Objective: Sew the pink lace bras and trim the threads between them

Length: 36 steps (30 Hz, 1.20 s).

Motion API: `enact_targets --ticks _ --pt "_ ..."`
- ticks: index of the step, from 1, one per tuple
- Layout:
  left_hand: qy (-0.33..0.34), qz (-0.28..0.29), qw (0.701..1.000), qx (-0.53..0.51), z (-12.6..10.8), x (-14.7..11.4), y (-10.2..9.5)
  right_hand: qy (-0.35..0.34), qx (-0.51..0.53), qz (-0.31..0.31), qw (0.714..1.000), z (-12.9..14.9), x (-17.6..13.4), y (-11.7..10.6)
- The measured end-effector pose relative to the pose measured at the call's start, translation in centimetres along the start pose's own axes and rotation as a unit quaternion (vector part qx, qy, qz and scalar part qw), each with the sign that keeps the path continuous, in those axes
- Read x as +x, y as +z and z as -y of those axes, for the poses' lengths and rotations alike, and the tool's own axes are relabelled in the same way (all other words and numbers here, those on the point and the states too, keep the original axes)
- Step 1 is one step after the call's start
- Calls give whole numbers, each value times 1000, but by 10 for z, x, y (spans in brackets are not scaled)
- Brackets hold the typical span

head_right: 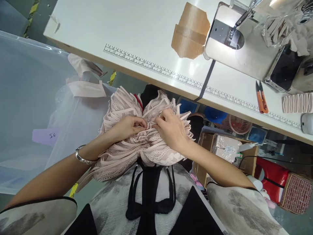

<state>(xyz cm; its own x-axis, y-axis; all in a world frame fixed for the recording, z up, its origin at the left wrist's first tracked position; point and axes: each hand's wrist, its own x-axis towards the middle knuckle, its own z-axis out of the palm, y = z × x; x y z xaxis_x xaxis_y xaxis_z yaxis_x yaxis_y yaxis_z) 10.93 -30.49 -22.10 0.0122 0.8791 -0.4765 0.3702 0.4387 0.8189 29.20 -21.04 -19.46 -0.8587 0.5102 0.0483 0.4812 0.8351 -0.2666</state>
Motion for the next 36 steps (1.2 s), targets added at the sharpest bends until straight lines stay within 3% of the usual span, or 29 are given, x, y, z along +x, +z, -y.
enact_targets --ticks 2,4,6,10,15,19,22,28,36 --pt "-8 10 1000 -3 -2 2 -1 -46 27 -70 996 -2 0 1" --pt "-10 13 1000 -8 -4 2 -1 -108 73 -70 989 -4 0 2" --pt "-16 3 999 -30 -6 3 -1 -113 116 -2 987 -4 -1 2" --pt "-64 -18 988 -137 -7 2 0 43 173 147 973 -5 1 -5" --pt "-100 1 967 -234 -8 2 -2 105 342 207 911 -15 13 -1" --pt "-112 -5 969 -221 -11 1 -3 123 492 222 833 -24 17 8" --pt "-117 -1 969 -219 -12 0 -3 123 529 259 799 -27 17 10" --pt "-122 2 956 -265 -11 -1 -3 133 486 299 810 -27 19 6" --pt "-144 6 947 -286 -12 -2 -3 124 448 298 834 -27 18 5"
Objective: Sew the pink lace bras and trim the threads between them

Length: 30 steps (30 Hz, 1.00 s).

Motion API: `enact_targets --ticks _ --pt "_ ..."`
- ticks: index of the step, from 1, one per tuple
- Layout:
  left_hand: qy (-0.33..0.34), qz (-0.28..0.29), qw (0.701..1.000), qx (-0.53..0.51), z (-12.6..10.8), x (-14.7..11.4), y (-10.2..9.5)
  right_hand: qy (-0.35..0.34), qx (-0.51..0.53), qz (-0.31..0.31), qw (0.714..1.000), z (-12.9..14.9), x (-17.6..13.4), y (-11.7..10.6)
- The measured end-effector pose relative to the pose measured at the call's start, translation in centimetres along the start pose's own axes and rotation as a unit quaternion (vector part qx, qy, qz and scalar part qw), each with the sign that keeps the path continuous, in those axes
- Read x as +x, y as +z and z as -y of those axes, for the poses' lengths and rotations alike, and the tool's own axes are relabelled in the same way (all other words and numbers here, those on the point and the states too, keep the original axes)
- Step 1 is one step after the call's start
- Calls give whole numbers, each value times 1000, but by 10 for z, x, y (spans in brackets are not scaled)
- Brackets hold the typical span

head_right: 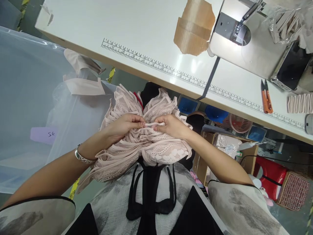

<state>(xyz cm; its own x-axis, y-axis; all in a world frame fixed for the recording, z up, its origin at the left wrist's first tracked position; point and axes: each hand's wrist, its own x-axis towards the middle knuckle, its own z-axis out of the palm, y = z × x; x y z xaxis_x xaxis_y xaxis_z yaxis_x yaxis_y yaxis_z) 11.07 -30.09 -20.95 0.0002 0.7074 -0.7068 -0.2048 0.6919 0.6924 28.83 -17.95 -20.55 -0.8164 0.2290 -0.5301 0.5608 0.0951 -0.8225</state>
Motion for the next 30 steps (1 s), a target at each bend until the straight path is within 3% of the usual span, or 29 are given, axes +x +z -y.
enact_targets --ticks 14,18,21,24,27,30 --pt "-2 -5 1000 -24 1 0 -1 -1 0 -40 999 -1 0 2" --pt "57 -11 992 108 2 0 -1 -14 -24 -51 998 2 -3 4" --pt "114 -40 935 334 4 -5 1 -58 -85 -79 992 4 -9 7" --pt "107 -92 815 563 4 -17 6 -69 -195 -99 973 7 -13 12" --pt "86 -96 704 699 1 -34 12 -6 -357 -116 927 12 -14 19" --pt "84 -84 661 741 -1 -47 16 8 -486 -109 867 21 -14 27"
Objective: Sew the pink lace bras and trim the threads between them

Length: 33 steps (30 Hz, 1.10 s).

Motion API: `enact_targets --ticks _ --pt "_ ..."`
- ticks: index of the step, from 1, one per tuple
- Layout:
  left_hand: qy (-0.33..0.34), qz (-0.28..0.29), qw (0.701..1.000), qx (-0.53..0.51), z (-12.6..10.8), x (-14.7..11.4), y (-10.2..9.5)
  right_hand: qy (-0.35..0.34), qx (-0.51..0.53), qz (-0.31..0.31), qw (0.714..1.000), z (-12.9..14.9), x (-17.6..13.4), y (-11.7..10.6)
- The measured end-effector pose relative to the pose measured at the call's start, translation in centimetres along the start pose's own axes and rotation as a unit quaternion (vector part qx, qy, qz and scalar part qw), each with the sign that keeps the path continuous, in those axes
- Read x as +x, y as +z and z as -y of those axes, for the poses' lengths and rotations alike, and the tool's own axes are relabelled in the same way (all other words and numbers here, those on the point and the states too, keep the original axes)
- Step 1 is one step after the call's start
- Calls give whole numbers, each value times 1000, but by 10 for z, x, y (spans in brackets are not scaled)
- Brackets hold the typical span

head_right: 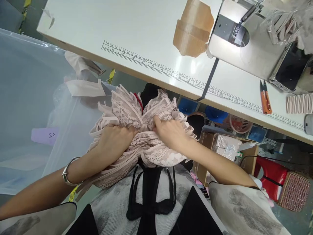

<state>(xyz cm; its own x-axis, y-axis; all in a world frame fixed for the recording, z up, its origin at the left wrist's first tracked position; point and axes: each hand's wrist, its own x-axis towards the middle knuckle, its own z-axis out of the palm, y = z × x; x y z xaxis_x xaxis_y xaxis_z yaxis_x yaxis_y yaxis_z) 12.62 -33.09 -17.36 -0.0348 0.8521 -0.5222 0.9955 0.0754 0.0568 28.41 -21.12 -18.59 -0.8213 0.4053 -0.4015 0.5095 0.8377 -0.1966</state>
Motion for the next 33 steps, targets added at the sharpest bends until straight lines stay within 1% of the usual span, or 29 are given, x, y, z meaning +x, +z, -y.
enact_targets --ticks 3,5,7,9,10,12,13,14,16,20,23,25,27,29,30,33 --pt "-7 -27 999 41 -2 0 -1 -62 -81 -36 994 9 -1 -4" --pt "35 -62 995 63 -1 6 0 -102 -120 -71 985 11 0 -5" --pt "101 -93 989 56 3 15 2 -133 -134 -111 976 9 1 -4" --pt "154 -109 982 1 9 24 7 -179 -112 -141 967 4 3 -1" --pt "170 -111 978 -44 12 29 10 -206 -89 -142 964 1 3 0" --pt "195 -103 965 -139 19 38 17 -246 -44 -109 962 -4 2 3" --pt "201 -95 959 -175 22 42 21 -246 -31 -82 965 -5 1 4" --pt "204 -86 955 -198 24 45 24 -232 -24 -56 971 -6 0 4" --pt "201 -75 954 -208 25 50 28 -184 -20 -16 983 -5 -2 2" --pt "155 -85 963 -206 19 52 26 -94 2 25 995 -1 0 -3" --pt "130 -110 949 -264 15 51 23 -45 21 45 998 1 5 -7" --pt "111 -124 932 -322 16 50 21 -41 29 43 998 1 7 -10" --pt "66 -122 914 -381 18 48 20 -65 32 30 997 1 9 -11" --pt "31 -97 901 -422 21 47 20 -86 46 3 995 1 11 -12" --pt "26 -81 897 -434 22 46 20 -83 62 -12 995 0 12 -11" --pt "33 -51 887 -457 23 46 20 -43 122 -37 991 -3 18 -8"
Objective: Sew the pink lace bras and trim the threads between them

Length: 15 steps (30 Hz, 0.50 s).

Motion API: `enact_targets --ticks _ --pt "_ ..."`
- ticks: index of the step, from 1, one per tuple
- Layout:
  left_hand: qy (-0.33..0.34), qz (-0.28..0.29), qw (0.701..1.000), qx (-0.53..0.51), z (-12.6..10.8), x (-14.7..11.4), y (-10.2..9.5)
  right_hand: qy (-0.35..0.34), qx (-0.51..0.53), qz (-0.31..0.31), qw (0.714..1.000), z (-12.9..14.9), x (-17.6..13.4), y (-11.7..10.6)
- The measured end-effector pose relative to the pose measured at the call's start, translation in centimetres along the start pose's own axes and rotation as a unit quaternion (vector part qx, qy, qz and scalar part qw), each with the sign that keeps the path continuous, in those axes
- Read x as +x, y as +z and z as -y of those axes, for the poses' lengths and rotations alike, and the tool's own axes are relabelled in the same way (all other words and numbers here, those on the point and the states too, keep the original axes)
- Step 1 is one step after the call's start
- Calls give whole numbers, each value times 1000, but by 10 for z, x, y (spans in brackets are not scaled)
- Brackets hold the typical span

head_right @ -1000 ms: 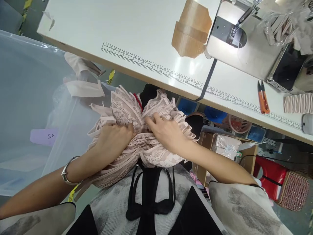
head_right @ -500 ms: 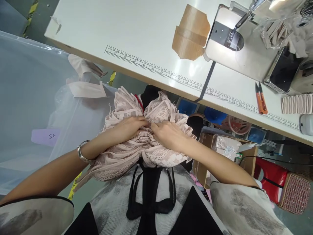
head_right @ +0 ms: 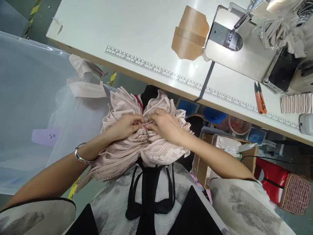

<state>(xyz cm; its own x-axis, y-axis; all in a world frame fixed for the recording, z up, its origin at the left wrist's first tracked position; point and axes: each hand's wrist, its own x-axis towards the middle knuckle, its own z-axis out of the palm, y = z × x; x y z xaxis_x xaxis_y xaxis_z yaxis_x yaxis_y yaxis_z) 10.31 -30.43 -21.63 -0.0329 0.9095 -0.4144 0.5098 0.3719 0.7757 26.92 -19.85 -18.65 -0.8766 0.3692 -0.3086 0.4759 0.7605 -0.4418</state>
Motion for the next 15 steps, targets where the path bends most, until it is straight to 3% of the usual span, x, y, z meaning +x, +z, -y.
enact_targets --ticks 7,9,12,15 --pt "-68 45 984 -160 -3 4 3 20 69 -14 997 -7 5 1" --pt "-69 40 978 -194 -3 6 4 24 70 10 997 -5 6 -1" --pt "-56 23 978 -197 -1 7 8 43 32 65 996 -1 8 -2" --pt "-46 15 983 -176 1 7 11 26 32 38 998 0 12 -1"
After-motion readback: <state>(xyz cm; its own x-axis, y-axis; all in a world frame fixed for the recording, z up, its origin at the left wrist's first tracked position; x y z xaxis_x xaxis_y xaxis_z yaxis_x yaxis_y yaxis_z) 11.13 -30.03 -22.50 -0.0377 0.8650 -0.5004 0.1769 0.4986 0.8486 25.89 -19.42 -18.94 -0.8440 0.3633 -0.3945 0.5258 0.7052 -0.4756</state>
